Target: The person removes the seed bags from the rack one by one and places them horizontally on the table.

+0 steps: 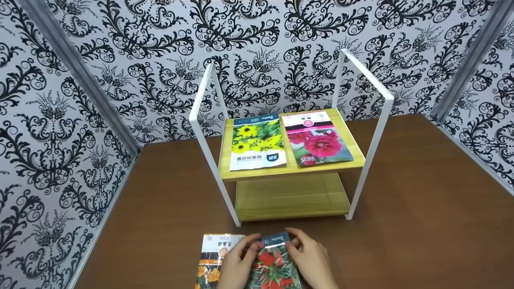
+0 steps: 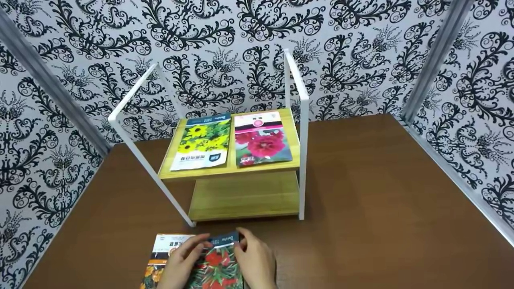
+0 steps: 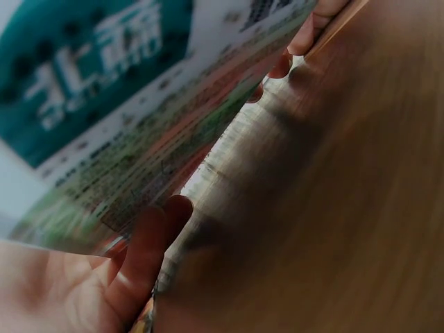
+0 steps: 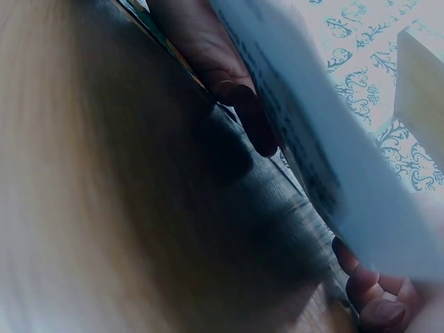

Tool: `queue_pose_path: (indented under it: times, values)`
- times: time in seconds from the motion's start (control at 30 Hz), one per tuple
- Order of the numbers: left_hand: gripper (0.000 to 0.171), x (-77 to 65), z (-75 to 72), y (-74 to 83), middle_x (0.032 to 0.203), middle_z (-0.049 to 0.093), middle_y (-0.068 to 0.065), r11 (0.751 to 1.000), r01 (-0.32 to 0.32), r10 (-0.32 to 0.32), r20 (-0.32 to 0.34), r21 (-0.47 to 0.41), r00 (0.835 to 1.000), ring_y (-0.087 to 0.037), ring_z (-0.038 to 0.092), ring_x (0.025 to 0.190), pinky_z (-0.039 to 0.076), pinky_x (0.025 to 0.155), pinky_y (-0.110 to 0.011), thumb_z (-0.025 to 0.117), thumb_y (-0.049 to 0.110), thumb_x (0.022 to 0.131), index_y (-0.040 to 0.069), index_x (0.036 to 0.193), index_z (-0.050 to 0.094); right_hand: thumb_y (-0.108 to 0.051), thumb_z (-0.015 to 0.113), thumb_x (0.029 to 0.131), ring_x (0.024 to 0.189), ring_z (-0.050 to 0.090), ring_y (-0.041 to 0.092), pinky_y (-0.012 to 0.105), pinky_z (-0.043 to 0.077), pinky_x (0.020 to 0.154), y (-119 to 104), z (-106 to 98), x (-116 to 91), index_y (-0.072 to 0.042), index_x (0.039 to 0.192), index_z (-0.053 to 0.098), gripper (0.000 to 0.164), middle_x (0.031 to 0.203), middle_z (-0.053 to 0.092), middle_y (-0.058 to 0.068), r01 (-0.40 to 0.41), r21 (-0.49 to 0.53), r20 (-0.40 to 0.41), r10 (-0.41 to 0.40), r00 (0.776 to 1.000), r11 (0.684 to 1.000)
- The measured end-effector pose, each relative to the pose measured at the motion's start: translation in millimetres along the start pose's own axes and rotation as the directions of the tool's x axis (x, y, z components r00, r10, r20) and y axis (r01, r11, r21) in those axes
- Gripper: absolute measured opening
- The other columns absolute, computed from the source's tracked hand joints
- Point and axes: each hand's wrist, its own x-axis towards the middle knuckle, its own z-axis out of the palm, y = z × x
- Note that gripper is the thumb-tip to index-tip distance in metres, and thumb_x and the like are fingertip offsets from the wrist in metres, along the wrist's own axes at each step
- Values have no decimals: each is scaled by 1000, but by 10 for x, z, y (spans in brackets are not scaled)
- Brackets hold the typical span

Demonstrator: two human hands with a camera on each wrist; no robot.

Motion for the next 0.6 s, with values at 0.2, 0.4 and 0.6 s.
queue_pose_path:
  times: [0.2, 0.4, 0.6]
  values:
    - [36, 5, 1, 2, 94, 62, 8, 1000, -7, 7, 0, -15, 1000, -9, 57, 81, 45, 72, -24, 46, 38, 92, 15, 118, 57, -29, 61, 82, 54, 43, -1, 24, 35, 56, -5, -15, 1, -23, 114, 60, 32, 72, 54, -20, 23, 4, 13, -23, 1000, 1000]
    - [35, 8, 3, 10, 94, 62, 7, 1000, 7, -7, 1, -20, 1000, -9, 57, 82, 45, 72, -24, 47, 38, 91, 16, 117, 57, -28, 61, 83, 55, 44, 0, 23, 35, 55, -14, -25, 13, -23, 113, 61, 31, 71, 53, -20, 20, 1, 24, -20, 999, 1000]
    - [35, 7, 9, 3, 93, 62, 8, 1000, 9, -9, -5, -13, 1000, -9, 57, 82, 44, 73, -24, 47, 39, 91, 17, 116, 58, -28, 61, 82, 55, 44, 0, 23, 34, 54, -9, -19, 13, -23, 112, 61, 31, 71, 53, -20, 17, -5, 14, -17, 1000, 1000]
